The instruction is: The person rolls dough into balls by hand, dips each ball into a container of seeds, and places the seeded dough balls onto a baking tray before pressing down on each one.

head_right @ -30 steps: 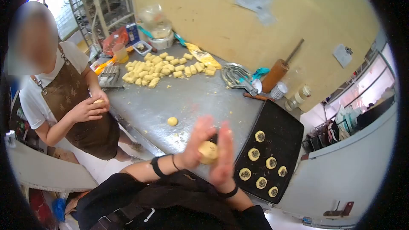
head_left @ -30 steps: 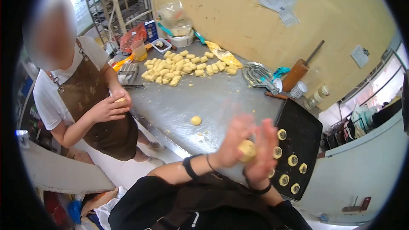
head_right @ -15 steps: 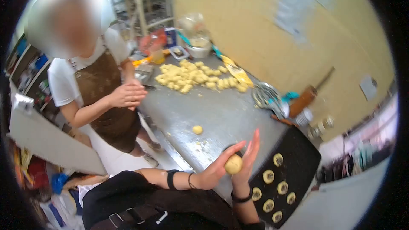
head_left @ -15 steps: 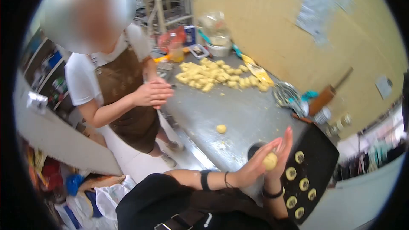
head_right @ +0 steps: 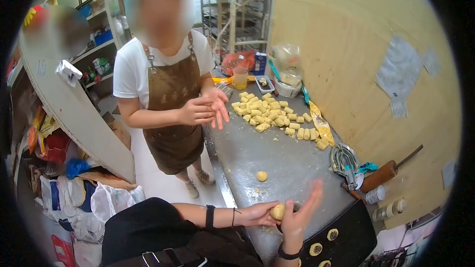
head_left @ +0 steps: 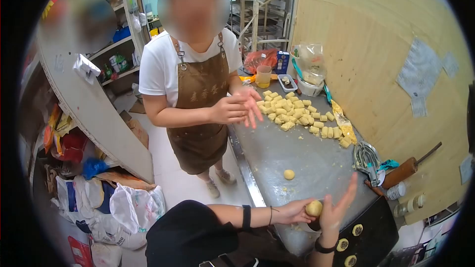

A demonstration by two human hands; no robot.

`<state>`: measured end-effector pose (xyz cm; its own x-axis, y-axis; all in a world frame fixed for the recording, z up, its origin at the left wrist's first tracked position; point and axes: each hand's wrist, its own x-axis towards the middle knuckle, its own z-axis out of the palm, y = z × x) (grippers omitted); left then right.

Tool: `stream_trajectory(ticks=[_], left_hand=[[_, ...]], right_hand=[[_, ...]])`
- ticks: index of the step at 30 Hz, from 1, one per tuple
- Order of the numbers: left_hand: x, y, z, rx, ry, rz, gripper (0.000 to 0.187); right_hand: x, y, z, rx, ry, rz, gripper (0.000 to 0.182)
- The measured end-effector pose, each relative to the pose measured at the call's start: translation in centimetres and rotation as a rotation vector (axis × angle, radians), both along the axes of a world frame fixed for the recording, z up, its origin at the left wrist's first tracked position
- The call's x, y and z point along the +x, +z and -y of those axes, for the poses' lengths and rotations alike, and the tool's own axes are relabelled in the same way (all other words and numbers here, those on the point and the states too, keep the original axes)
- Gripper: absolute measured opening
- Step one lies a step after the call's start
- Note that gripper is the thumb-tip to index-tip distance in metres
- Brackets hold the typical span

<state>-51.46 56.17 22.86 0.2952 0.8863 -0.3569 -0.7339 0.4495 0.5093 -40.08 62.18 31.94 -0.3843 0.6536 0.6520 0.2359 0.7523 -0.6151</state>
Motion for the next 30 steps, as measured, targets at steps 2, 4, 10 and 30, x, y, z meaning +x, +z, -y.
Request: stream_trajectory(ticks=[2,4,10,30], left_hand=[[-0.8,-2.0,0.3,-0.005,0.021,-0.007,0.049],[-0.5,-3.7,0.8,0.147,0.131,-0.142,0.045],[-0.2,-5.4,0.7,0.438,0.212,-0.369,0.038],[10.2,-17.8,-15.4,1.098,-1.108,-1.847,0.026]], right_hand=[[-1.5,2.9,0.8,0.035,0.022,-0.115,0.069],[-2.1,5.1,2.7,-0.046,0.278,0.002,0.069],[-5.1,6.6,7.0,0.208,0.917,0.396,0.058],[21.5,-0.4,4.1,-0.57,-0.121,0.142,0.051]])
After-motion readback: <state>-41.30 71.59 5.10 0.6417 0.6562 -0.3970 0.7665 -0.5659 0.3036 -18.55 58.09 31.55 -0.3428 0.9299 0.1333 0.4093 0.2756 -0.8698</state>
